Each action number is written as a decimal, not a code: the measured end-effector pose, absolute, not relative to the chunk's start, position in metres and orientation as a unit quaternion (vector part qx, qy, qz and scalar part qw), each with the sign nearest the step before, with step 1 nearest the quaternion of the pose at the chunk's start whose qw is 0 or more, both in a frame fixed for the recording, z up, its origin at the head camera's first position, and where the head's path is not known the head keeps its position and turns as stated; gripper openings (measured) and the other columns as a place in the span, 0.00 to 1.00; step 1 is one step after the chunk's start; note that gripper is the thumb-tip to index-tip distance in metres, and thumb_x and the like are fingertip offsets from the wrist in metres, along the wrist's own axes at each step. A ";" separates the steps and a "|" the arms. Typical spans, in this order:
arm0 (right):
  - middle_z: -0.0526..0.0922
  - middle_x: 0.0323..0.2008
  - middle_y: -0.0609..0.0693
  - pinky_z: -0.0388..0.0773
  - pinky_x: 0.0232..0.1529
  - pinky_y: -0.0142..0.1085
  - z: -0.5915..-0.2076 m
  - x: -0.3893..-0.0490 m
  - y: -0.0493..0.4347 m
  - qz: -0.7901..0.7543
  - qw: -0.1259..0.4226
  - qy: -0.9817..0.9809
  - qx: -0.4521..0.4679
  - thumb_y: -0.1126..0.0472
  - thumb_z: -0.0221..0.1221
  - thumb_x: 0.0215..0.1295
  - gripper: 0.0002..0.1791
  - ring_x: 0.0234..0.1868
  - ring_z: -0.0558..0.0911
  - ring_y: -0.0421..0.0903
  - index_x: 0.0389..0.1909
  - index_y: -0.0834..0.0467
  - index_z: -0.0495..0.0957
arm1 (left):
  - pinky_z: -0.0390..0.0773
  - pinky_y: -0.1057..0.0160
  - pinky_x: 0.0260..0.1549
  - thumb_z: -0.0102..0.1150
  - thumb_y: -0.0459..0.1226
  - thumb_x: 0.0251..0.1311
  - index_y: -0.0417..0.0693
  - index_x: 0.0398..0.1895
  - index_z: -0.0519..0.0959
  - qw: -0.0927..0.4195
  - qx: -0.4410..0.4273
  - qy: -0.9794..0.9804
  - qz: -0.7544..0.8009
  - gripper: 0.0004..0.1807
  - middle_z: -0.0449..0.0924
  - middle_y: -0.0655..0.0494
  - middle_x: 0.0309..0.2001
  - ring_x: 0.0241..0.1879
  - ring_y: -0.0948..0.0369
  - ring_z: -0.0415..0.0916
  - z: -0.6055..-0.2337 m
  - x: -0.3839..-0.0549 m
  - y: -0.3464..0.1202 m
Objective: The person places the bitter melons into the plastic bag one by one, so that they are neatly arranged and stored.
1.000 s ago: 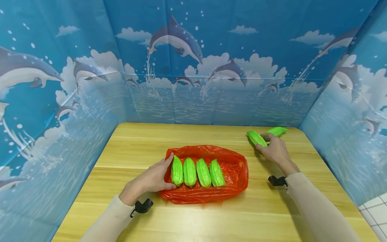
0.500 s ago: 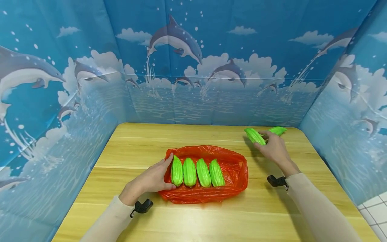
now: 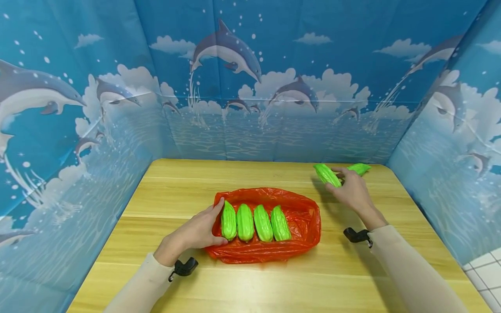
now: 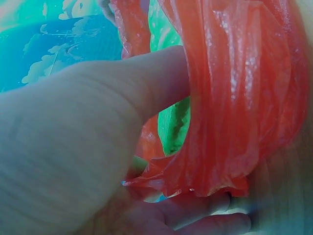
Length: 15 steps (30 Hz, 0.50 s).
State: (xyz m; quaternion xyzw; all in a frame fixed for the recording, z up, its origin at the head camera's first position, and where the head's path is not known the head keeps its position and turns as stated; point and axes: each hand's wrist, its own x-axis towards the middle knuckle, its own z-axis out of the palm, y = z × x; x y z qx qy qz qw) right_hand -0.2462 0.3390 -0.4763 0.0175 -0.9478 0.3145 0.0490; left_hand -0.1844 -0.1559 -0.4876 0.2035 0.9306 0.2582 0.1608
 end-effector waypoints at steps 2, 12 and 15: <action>0.79 0.73 0.80 0.84 0.64 0.69 -0.475 -0.245 0.337 0.314 0.056 -0.948 0.020 0.53 0.68 0.83 0.41 0.68 0.82 0.79 0.88 0.68 0.68 | 0.68 0.35 0.90 0.88 0.46 0.67 0.41 0.98 0.47 0.159 0.205 0.930 0.258 0.69 0.56 0.33 0.94 0.91 0.34 0.62 -0.487 -0.184 -0.156; 0.81 0.71 0.78 0.86 0.56 0.63 -0.468 -0.239 0.331 0.314 0.064 -0.947 0.026 0.51 0.69 0.83 0.42 0.62 0.85 0.76 0.88 0.66 0.68 | 0.67 0.35 0.90 0.88 0.46 0.66 0.41 0.98 0.48 0.159 0.202 0.931 0.258 0.69 0.56 0.33 0.94 0.91 0.34 0.62 -0.488 -0.185 -0.156; 0.81 0.71 0.77 0.87 0.56 0.62 -0.467 -0.239 0.329 0.316 0.065 -0.946 0.028 0.51 0.69 0.84 0.42 0.62 0.85 0.75 0.89 0.64 0.68 | 0.67 0.35 0.90 0.88 0.46 0.66 0.42 0.98 0.48 0.160 0.200 0.932 0.257 0.70 0.56 0.34 0.94 0.91 0.34 0.62 -0.488 -0.185 -0.156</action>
